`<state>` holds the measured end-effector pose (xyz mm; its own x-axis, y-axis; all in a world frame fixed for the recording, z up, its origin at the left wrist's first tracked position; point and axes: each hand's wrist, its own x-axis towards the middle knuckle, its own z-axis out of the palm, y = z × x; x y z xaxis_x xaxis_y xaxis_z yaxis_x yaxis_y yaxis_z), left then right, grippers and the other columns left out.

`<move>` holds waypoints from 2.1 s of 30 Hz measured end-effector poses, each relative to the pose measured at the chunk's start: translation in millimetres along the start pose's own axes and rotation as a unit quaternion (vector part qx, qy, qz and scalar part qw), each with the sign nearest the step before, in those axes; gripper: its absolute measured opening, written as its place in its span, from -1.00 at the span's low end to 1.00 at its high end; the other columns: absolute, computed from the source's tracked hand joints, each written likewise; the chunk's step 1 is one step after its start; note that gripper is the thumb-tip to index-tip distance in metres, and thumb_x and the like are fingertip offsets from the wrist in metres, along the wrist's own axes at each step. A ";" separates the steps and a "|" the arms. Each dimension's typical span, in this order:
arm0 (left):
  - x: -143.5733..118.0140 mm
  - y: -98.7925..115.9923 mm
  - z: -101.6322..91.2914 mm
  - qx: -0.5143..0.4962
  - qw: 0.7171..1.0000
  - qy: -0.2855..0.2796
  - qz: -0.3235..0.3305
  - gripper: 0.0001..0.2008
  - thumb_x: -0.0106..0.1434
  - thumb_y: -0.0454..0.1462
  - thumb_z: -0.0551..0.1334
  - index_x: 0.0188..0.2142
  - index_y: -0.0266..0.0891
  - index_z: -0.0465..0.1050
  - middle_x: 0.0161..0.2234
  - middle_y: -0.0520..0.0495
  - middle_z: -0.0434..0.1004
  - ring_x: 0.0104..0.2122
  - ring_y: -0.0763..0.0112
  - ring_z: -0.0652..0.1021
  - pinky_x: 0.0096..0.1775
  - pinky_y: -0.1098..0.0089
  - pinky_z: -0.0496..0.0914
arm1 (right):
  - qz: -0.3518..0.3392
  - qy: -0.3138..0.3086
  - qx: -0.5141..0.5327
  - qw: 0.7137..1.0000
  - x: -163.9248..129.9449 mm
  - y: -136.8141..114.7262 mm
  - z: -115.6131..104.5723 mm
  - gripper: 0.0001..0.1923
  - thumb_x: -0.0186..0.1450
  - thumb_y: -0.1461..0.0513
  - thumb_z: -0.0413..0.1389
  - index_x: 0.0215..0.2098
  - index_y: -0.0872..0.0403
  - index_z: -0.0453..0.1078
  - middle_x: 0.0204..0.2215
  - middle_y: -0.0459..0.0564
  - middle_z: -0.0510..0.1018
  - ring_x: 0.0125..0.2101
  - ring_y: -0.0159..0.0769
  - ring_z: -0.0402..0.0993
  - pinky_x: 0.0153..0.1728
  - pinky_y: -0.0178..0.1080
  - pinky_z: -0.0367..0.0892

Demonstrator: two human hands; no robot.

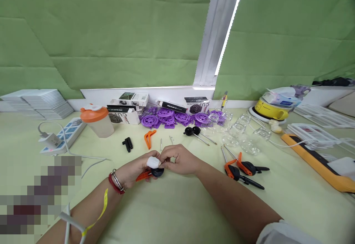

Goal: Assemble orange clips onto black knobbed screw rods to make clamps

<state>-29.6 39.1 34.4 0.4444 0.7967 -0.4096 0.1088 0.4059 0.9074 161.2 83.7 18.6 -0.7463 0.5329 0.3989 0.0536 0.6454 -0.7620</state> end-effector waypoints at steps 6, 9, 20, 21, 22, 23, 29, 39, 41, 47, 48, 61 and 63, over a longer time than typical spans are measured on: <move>-2.4 2.5 3.7 0.004 1.000 -0.002 0.000 -0.79 0.02 -0.21 0.17 -0.33 -0.21 0.22 -0.45 0.01 0.38 -0.42 0.34 0.45 -0.44 0.39 0.25 | -0.010 -0.003 0.002 1.000 1.3 -3.1 -1.5 -0.88 0.19 0.31 0.15 -0.30 0.07 0.51 -0.38 -0.03 0.52 -0.35 -0.37 0.43 -0.28 -0.34 0.32; -2.0 3.2 4.7 0.002 1.000 -0.002 0.001 -0.80 0.02 -0.23 0.17 -0.34 -0.21 0.22 -0.45 0.01 0.38 -0.42 0.36 0.45 -0.45 0.41 0.24 | -0.011 -0.011 0.012 1.000 1.3 -3.9 -1.1 -0.89 0.21 0.30 0.14 -0.33 0.07 0.52 -0.37 -0.02 0.53 -0.32 -0.36 0.45 -0.26 -0.33 0.32; -1.2 0.5 1.1 0.000 1.000 -0.004 0.001 -0.77 0.04 -0.22 0.15 -0.27 -0.21 0.25 -0.37 -0.05 0.44 -0.41 0.34 0.47 -0.44 0.40 0.24 | 0.079 -0.014 0.020 0.997 -2.1 -5.1 -3.8 -0.78 0.03 0.23 0.31 -0.35 0.10 0.46 -0.43 -0.11 0.46 -0.48 -0.45 0.32 -0.40 -0.37 0.26; -1.1 0.0 0.6 -0.001 1.000 -0.005 0.003 -0.77 0.04 -0.23 0.15 -0.27 -0.21 0.25 -0.37 -0.05 0.44 -0.41 0.34 0.48 -0.44 0.40 0.24 | 0.089 -0.026 0.031 0.995 -3.3 -5.5 -4.6 -0.77 0.03 0.24 0.30 -0.33 0.09 0.46 -0.41 -0.11 0.46 -0.48 -0.45 0.32 -0.40 -0.36 0.26; -0.9 -0.6 0.1 -0.001 1.000 -0.006 0.003 -0.78 0.05 -0.23 0.15 -0.27 -0.21 0.26 -0.37 -0.05 0.44 -0.41 0.34 0.48 -0.44 0.40 0.24 | 0.098 -0.035 0.044 0.994 -4.5 -5.7 -5.1 -0.77 0.03 0.25 0.29 -0.33 0.10 0.45 -0.40 -0.11 0.46 -0.47 -0.45 0.32 -0.39 -0.36 0.27; -0.8 -1.0 -0.3 -0.001 1.000 -0.007 0.002 -0.78 0.05 -0.23 0.14 -0.27 -0.21 0.26 -0.37 -0.05 0.44 -0.41 0.34 0.48 -0.43 0.39 0.24 | 0.107 -0.037 0.060 0.992 -5.6 -5.8 -5.1 -0.79 0.04 0.27 0.28 -0.34 0.10 0.43 -0.41 -0.11 0.45 -0.46 -0.44 0.32 -0.39 -0.36 0.27; -1.4 -0.3 -0.1 -0.009 1.000 0.000 0.002 -0.77 0.05 -0.19 0.17 -0.28 -0.21 0.27 -0.41 -0.03 0.43 -0.42 0.33 0.48 -0.44 0.39 0.24 | 0.142 -0.008 0.150 0.978 -6.7 -1.7 4.2 -0.82 0.08 0.33 0.21 -0.32 0.11 0.39 -0.44 -0.12 0.44 -0.44 -0.44 0.34 -0.39 -0.37 0.28; -1.0 1.2 1.5 -0.015 1.000 0.004 0.000 -0.76 0.03 -0.17 0.18 -0.30 -0.21 0.26 -0.43 -0.02 0.42 -0.42 0.32 0.49 -0.45 0.40 0.24 | 0.170 0.023 0.268 0.948 -3.8 3.3 15.7 -0.86 0.06 0.32 0.22 -0.42 0.14 0.34 -0.47 -0.11 0.46 -0.46 -0.45 0.37 -0.39 -0.35 0.28; -1.2 1.5 1.9 -0.016 1.000 0.004 -0.002 -0.75 0.03 -0.16 0.18 -0.30 -0.21 0.26 -0.42 -0.03 0.42 -0.42 0.33 0.49 -0.45 0.40 0.25 | 0.174 0.024 0.275 0.945 -3.5 1.4 15.5 -0.85 0.05 0.31 0.22 -0.43 0.14 0.34 -0.48 -0.12 0.46 -0.46 -0.45 0.38 -0.39 -0.35 0.28; -2.0 2.9 2.1 -0.019 1.000 0.005 -0.006 -0.72 0.01 -0.13 0.18 -0.31 -0.21 0.26 -0.42 -0.04 0.42 -0.43 0.32 0.49 -0.46 0.40 0.25 | 0.181 0.032 0.293 0.938 -3.4 5.0 18.7 -0.82 0.04 0.28 0.25 -0.45 0.14 0.32 -0.49 -0.13 0.46 -0.45 -0.43 0.40 -0.36 -0.33 0.30; -1.9 2.8 1.7 -0.022 1.000 0.004 -0.005 -0.71 0.01 -0.12 0.18 -0.31 -0.21 0.26 -0.42 -0.04 0.42 -0.43 0.32 0.49 -0.47 0.40 0.24 | 0.181 0.031 0.296 0.937 -3.5 6.4 19.5 -0.81 0.04 0.27 0.25 -0.45 0.14 0.31 -0.49 -0.12 0.46 -0.45 -0.42 0.41 -0.36 -0.32 0.31; -0.9 1.1 0.6 -0.036 0.999 -0.004 0.008 -0.72 0.02 -0.10 0.18 -0.34 -0.20 0.22 -0.41 -0.04 0.44 -0.44 0.32 0.49 -0.48 0.40 0.23 | 0.171 0.037 0.298 0.938 -4.3 11.7 23.2 -0.84 0.07 0.32 0.20 -0.42 0.12 0.29 -0.50 -0.13 0.44 -0.46 -0.43 0.39 -0.39 -0.33 0.30; -0.8 0.8 0.3 -0.037 0.999 -0.003 0.007 -0.73 0.02 -0.11 0.18 -0.34 -0.19 0.22 -0.41 -0.05 0.44 -0.44 0.31 0.49 -0.49 0.40 0.23 | 0.172 0.039 0.298 0.938 -4.2 11.2 23.9 -0.84 0.07 0.32 0.19 -0.41 0.12 0.29 -0.49 -0.13 0.44 -0.46 -0.43 0.39 -0.39 -0.33 0.30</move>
<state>-29.6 38.7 35.4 0.4500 0.8006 -0.3955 0.0354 0.4266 0.9038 149.1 75.7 -3.8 -0.7011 0.7065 0.0962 -0.1156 0.0205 -0.9931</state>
